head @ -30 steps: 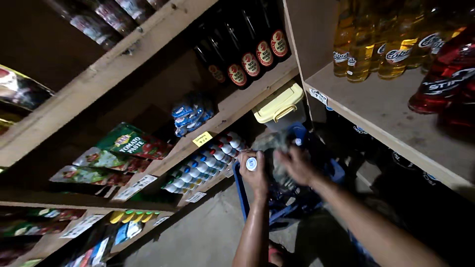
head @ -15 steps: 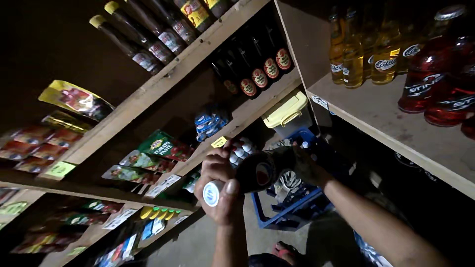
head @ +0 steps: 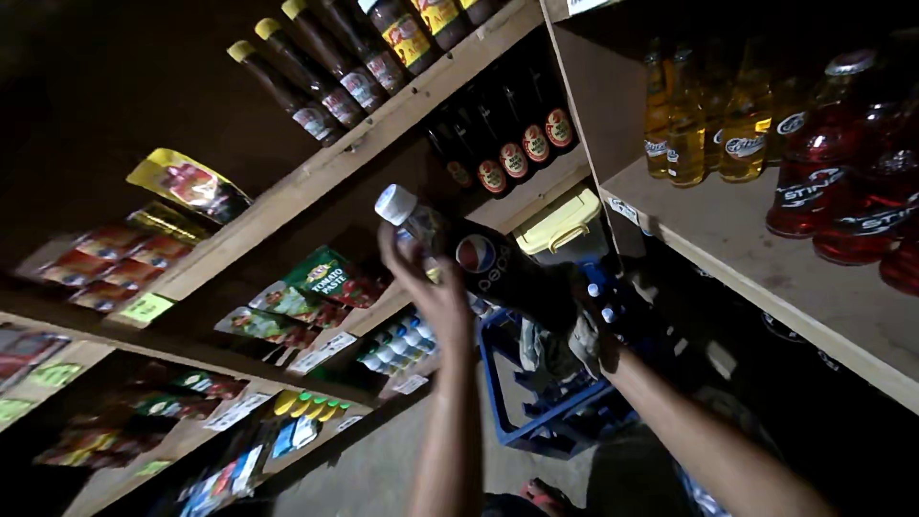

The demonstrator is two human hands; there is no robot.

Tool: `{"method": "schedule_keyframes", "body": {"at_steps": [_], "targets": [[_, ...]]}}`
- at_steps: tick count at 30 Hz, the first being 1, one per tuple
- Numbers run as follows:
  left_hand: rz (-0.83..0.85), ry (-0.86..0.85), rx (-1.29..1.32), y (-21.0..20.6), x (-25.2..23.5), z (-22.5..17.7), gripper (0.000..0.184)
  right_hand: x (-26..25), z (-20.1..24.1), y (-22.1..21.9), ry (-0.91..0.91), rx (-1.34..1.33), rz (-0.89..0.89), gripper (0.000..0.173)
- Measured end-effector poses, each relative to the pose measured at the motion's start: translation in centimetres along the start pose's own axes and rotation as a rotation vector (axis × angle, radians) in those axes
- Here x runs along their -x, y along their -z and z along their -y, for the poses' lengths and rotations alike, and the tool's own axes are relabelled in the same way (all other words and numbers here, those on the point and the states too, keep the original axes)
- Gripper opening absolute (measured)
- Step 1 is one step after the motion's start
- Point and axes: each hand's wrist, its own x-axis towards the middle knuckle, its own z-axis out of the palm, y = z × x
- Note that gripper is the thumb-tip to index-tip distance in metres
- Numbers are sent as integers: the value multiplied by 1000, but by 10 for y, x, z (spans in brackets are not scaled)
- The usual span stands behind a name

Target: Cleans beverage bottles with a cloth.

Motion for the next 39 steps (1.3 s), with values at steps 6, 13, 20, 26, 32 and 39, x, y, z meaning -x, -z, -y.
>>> {"method": "schedule_keyframes", "body": {"at_steps": [6,13,20,26,32,39], "targets": [[-215,328,327,-49,89,57,75,1,4,-6,-6,451,-199,47],[-179,473,428,-14,116,120,102,19,4,-18,-143,1286,290,58],[246,826,625,-8,173,119,97,-17,9,-44,-82,977,177,60],[397,850,726,1,169,129,89,-75,18,-70,-79,881,179,49],[192,659,351,1,161,138,85,-2,-16,-99,-134,1603,38,75],[349,747,412,13,168,128,102,-75,6,-109,18,1207,61,68]]}}
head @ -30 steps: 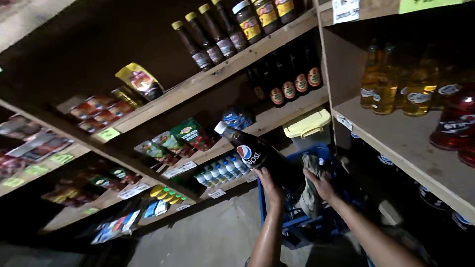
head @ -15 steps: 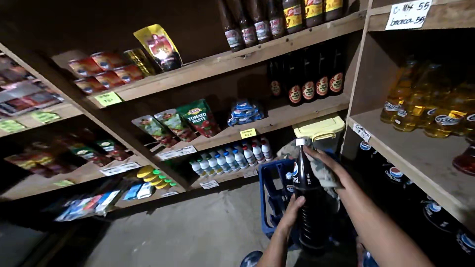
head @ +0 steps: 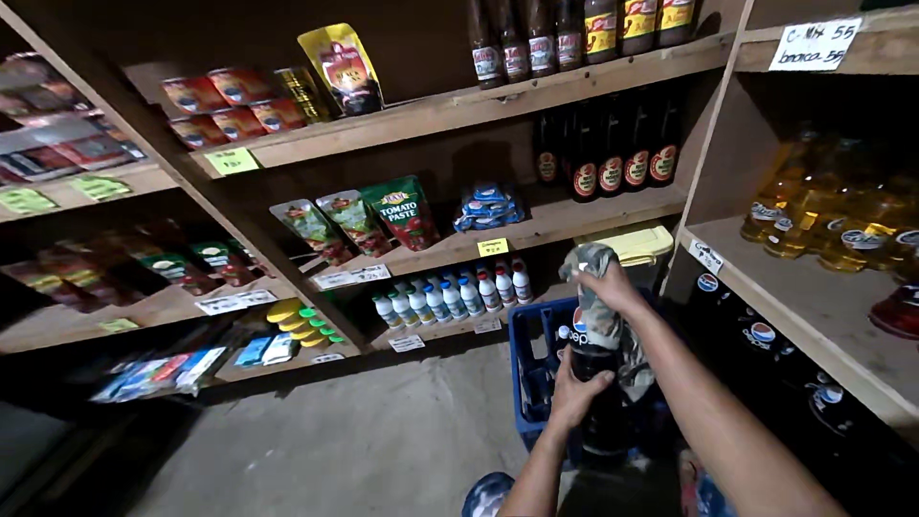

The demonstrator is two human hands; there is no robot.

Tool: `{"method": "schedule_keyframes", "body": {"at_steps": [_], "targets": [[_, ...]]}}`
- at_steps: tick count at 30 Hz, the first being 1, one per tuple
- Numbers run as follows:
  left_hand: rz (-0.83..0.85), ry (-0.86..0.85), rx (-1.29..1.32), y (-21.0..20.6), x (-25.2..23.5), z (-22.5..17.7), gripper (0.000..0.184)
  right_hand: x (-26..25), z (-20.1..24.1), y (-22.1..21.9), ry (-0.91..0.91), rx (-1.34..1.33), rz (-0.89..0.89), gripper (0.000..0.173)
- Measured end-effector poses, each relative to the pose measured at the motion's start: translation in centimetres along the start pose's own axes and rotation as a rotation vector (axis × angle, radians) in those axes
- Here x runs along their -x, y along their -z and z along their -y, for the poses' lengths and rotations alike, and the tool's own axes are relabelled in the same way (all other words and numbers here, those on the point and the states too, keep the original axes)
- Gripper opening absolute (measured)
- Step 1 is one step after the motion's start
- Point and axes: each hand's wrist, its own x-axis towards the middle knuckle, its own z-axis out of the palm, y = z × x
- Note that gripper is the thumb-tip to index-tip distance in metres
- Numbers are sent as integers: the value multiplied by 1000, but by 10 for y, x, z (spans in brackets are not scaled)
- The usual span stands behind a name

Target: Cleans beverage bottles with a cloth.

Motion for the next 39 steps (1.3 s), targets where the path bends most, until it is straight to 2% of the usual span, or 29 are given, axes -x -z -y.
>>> {"method": "schedule_keyframes", "body": {"at_steps": [2,4,5,7,10,15,16,18,20,22,24,26,27,28,29,31,32,34,37,39], "targets": [[103,-10,140,3,6,-2,97,-10,-15,6,103,-216,65,54],[179,-7,250,5,12,-3,91,-4,-27,12,80,-430,107,41],[195,1,278,6,14,-4,87,2,-28,14,38,-462,87,38],[170,11,265,5,16,-4,85,13,-27,12,-5,-369,28,44],[44,-42,156,4,5,1,100,42,-40,-3,-59,-174,14,57],[-355,-209,46,2,-18,-4,111,115,-84,-33,-243,133,30,61],[-418,-252,21,3,-19,-5,114,123,-96,-35,-287,86,36,62],[-533,-362,10,2,-22,-7,119,130,-115,-39,-414,-277,14,62],[-599,-427,56,-7,-22,-7,124,131,-118,-47,-533,-712,-36,51],[-603,-449,74,-15,-15,-3,133,129,-119,-51,-661,-983,-92,39],[-549,-437,6,-13,-5,-10,140,131,-126,-46,-679,-1043,-53,41],[-419,-517,-87,5,7,-35,147,132,-122,-34,-681,-901,-88,39],[-371,-591,-97,17,11,-55,141,130,-112,-27,-657,-835,-113,35],[-358,-654,-66,26,13,-75,125,125,-104,-18,-586,-789,-106,33],[-373,-696,29,33,13,-93,97,118,-98,-9,-486,-740,-64,38],[-476,-728,268,39,3,-119,24,95,-89,1,-354,-569,-36,44],[-542,-730,309,38,-2,-127,11,83,-86,4,-327,-471,-36,51],[-615,-790,313,34,-14,-133,18,57,-90,13,-278,-207,13,67],[-494,-946,182,27,-36,-127,6,32,-93,37,-275,257,101,64],[-404,-902,105,20,-51,-118,6,31,-104,56,-321,292,17,64]]}}
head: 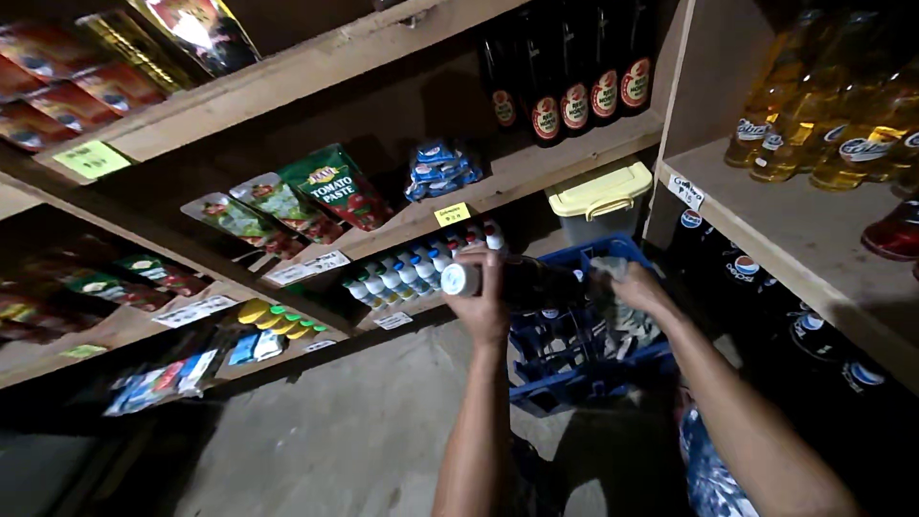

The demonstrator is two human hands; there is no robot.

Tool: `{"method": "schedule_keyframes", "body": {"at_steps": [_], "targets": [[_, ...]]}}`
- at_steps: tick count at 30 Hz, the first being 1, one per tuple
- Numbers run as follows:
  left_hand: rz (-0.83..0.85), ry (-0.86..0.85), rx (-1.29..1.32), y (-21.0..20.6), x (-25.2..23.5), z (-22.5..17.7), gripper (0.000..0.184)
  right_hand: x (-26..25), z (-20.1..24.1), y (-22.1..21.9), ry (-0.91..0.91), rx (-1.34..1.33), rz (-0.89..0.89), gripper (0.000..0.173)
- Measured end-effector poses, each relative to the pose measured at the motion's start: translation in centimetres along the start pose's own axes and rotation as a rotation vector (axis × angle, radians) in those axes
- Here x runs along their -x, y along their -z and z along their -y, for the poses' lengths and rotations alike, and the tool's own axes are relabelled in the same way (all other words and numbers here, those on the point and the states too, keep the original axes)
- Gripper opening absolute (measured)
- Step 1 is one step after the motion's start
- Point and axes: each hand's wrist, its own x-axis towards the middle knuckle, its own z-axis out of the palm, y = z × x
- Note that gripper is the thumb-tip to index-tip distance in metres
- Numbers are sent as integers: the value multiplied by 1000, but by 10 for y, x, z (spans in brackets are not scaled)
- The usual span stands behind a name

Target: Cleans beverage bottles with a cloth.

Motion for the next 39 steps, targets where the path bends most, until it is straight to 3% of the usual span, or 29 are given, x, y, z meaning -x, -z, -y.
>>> {"method": "schedule_keyframes", "body": {"at_steps": [4,8,11,15,18,21,25,30,34,37,39], "targets": [[26,225,-190,-5,27,49,6,-3,-23,26,26,-222,-220,66],[75,381,-398,-4,67,103,24,0,-17,32,58,-352,-244,74],[143,503,-500,-6,83,132,26,-2,-15,32,28,-382,-275,72],[332,697,-582,0,96,164,32,-4,-18,48,31,-309,-294,70],[535,826,-671,14,111,190,51,1,-21,66,91,-177,-223,64],[720,862,-808,24,127,209,54,1,-27,72,118,-142,-191,51],[880,890,-858,26,145,230,56,-1,-36,77,91,-200,-302,39],[965,911,-833,37,158,252,66,-4,-37,80,-34,-149,-380,51],[1094,952,-809,40,149,255,66,-8,-39,79,-23,-157,-474,50],[1289,834,-920,15,117,236,84,-9,-40,83,-36,-144,-517,50],[1279,722,-916,-19,108,219,82,-11,-41,83,-50,-135,-516,51]]}}
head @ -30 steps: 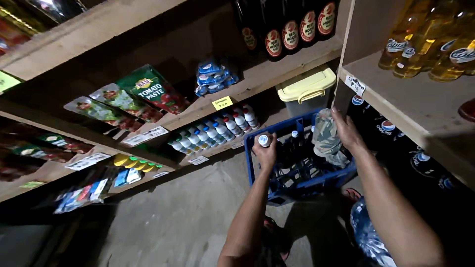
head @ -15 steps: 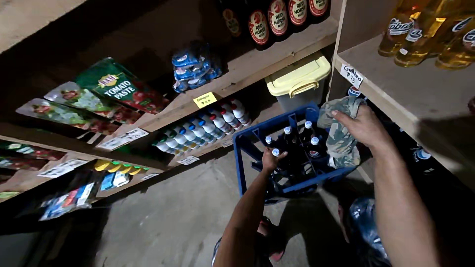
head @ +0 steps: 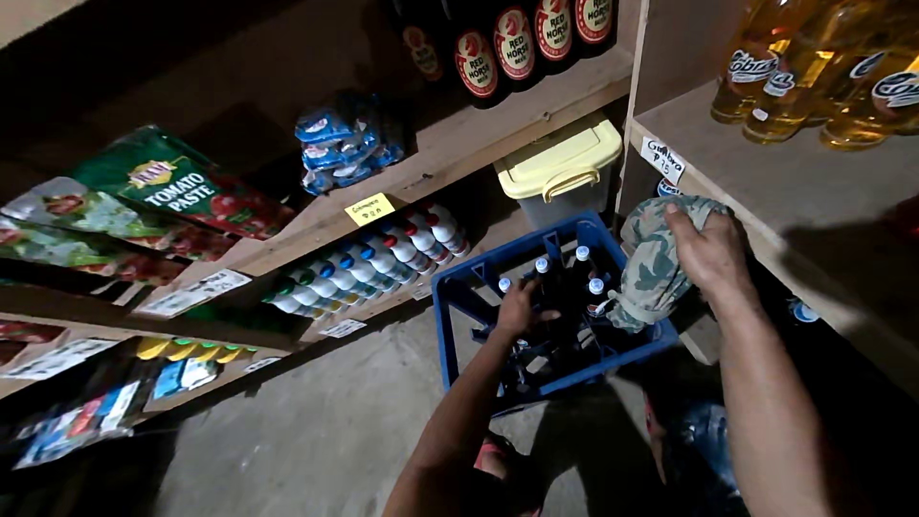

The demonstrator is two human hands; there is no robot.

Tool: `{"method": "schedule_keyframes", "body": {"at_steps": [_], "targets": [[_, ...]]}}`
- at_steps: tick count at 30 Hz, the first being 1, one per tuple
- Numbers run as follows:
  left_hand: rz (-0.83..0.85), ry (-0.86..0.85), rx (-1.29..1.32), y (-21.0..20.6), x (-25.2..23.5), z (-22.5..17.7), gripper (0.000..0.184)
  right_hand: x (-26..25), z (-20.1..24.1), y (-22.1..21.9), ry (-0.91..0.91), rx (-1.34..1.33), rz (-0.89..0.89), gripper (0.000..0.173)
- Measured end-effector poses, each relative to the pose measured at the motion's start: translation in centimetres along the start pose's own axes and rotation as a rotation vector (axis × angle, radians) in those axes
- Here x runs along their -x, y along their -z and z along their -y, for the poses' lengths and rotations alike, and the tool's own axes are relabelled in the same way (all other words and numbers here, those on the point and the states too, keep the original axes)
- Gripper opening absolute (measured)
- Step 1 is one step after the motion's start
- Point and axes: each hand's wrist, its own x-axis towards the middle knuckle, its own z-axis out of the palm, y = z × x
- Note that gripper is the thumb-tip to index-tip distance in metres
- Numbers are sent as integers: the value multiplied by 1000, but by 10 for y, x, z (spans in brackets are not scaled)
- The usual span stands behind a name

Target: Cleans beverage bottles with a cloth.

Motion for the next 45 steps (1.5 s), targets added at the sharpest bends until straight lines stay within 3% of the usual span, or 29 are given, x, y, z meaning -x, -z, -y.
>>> {"method": "schedule_keyframes", "body": {"at_steps": [3,6,10,11,14,17,20,23,26,29,30,33,34,35,37,38,41,43,45], "targets": [[26,-50,62,-23,-25,-46,65,0,-1,-3,-28,-94,4,51],[57,30,162,-58,-49,-75,55,4,4,-3,-74,-322,-41,48],[-113,9,219,-82,-61,-79,41,10,11,5,-167,-702,-28,39],[-152,-22,219,-81,-58,-77,40,10,8,8,-142,-770,17,35],[-264,-64,270,-70,-39,-72,38,10,-10,18,52,-854,265,57],[-475,-185,412,-42,-11,-81,31,9,-25,22,191,-884,386,52],[-779,-305,682,0,22,-88,22,11,-31,21,259,-870,376,43],[-989,-422,905,50,53,-109,9,20,-23,10,363,-684,280,39],[-1083,-542,859,87,81,-135,14,50,11,0,366,-507,247,46],[-1162,-551,789,97,105,-155,17,87,43,-32,578,-372,297,29],[-1172,-540,797,98,113,-162,18,101,49,-46,684,-333,259,29],[-1151,-539,857,101,129,-172,21,122,39,-83,839,-260,-186,31],[-1142,-567,865,102,133,-174,21,124,32,-82,784,-198,-216,33],[-1138,-603,873,104,137,-175,21,127,26,-74,651,-104,-95,36],[-1114,-696,892,113,148,-176,20,117,26,-50,234,37,390,48],[-1092,-760,903,119,154,-177,19,108,20,-53,128,7,448,49],[-1009,-951,826,133,172,-188,19,86,2,-89,22,-523,167,39],[-951,-1075,711,140,180,-192,20,81,-1,-97,-95,-910,232,37],[-868,-1161,594,147,186,-196,21,83,-1,-89,-191,-1061,395,37]]}}
